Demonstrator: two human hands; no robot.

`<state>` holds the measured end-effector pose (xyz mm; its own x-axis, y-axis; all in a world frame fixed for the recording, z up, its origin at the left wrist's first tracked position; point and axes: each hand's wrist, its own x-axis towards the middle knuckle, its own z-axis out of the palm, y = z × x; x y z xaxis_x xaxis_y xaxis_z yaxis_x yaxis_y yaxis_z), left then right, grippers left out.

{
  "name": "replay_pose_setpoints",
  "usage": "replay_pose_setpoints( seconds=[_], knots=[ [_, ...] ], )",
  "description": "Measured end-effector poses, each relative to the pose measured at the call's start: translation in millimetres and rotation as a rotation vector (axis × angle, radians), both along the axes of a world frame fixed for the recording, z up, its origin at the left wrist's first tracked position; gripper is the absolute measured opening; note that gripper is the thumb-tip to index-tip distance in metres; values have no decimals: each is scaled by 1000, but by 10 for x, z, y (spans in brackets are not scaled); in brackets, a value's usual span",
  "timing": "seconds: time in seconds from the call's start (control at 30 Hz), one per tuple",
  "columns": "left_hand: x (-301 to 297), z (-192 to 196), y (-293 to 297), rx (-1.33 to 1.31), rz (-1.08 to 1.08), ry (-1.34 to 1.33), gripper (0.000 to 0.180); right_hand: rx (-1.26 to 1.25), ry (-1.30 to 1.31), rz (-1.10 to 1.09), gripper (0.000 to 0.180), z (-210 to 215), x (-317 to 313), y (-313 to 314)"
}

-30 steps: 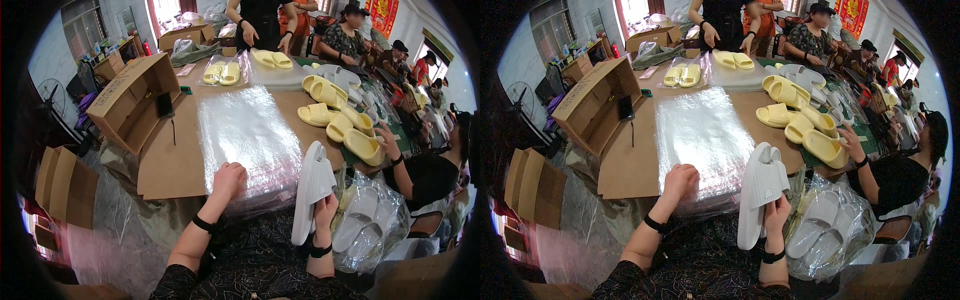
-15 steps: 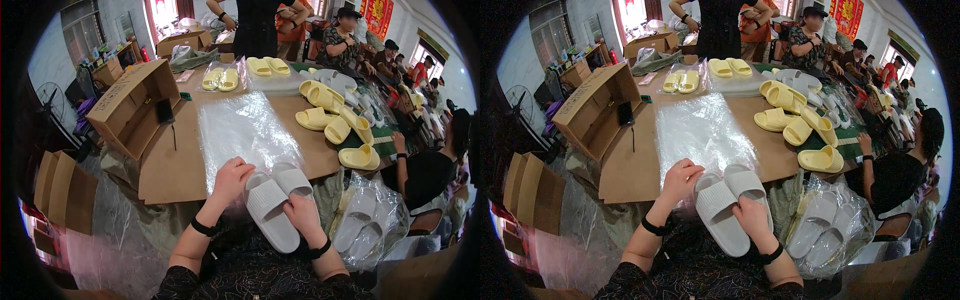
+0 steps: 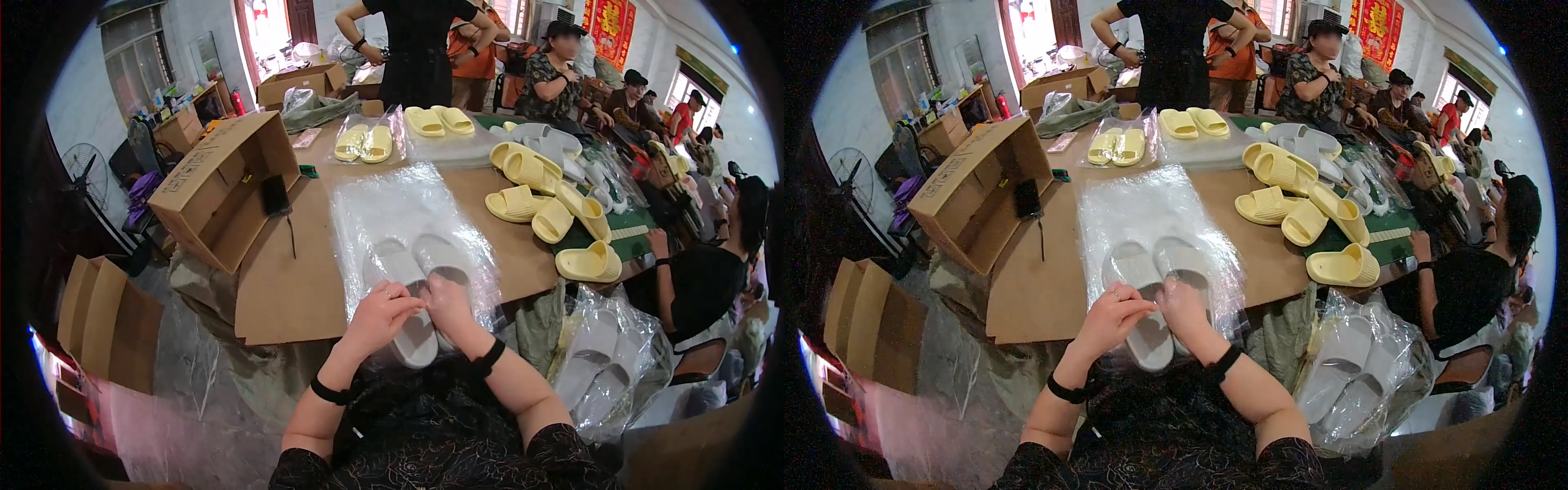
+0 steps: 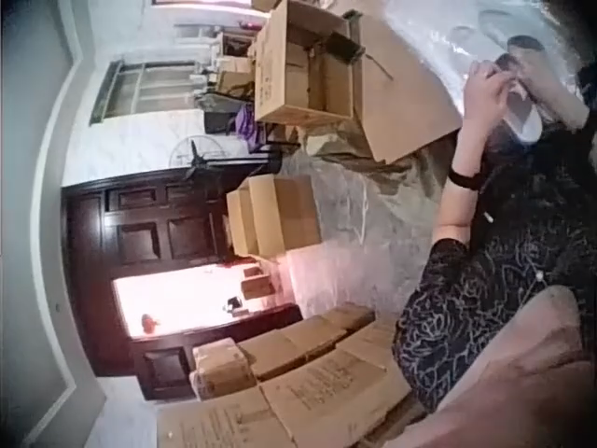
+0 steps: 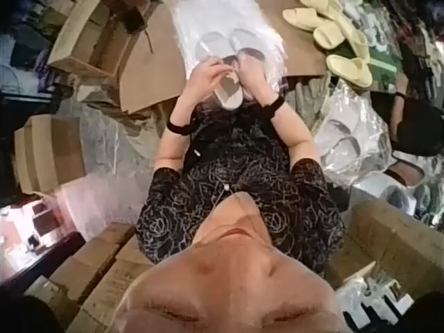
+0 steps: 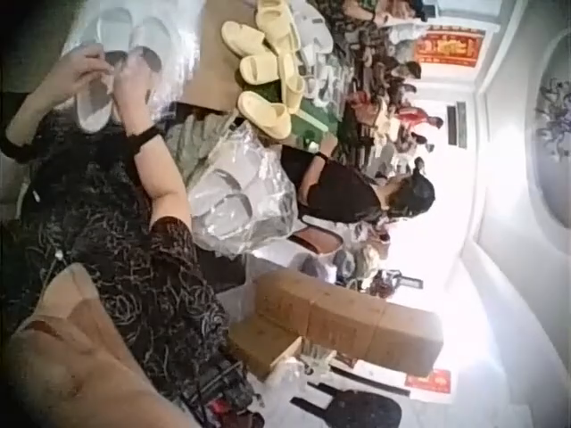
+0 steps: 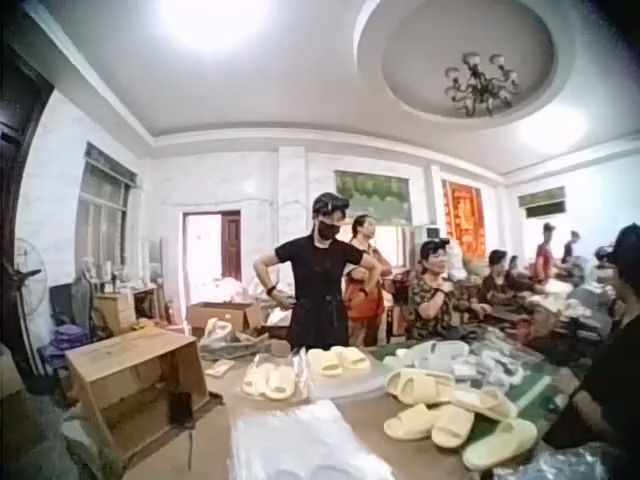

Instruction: Packing pairs of slippers into plastic bags and placing them into boxes or larger bags.

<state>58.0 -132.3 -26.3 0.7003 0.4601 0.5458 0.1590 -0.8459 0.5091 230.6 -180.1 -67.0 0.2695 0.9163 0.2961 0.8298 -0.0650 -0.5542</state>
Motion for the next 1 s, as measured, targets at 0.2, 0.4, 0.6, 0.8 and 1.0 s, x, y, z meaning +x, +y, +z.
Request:
replay_pose_setpoints(
  seconds=[0.2,0.4,0.6,0.8,1.0],
  knots=[
    [-203,-80,60,-283,-137,-44,15,107,-18,-98,24,-91,-66,658],
    [-338,-97,79,-351,-123,-15,12,206,63,-108,18,-63,-66,1014],
    [-497,-108,194,-467,-12,230,15,182,-14,222,57,-373,-210,367],
    [-100,-28,441,-359,483,80,40,-45,443,283,26,175,-100,-612],
    [765,-60,1002,-273,680,640,70,651,105,-250,14,67,476,-356]
  ],
)
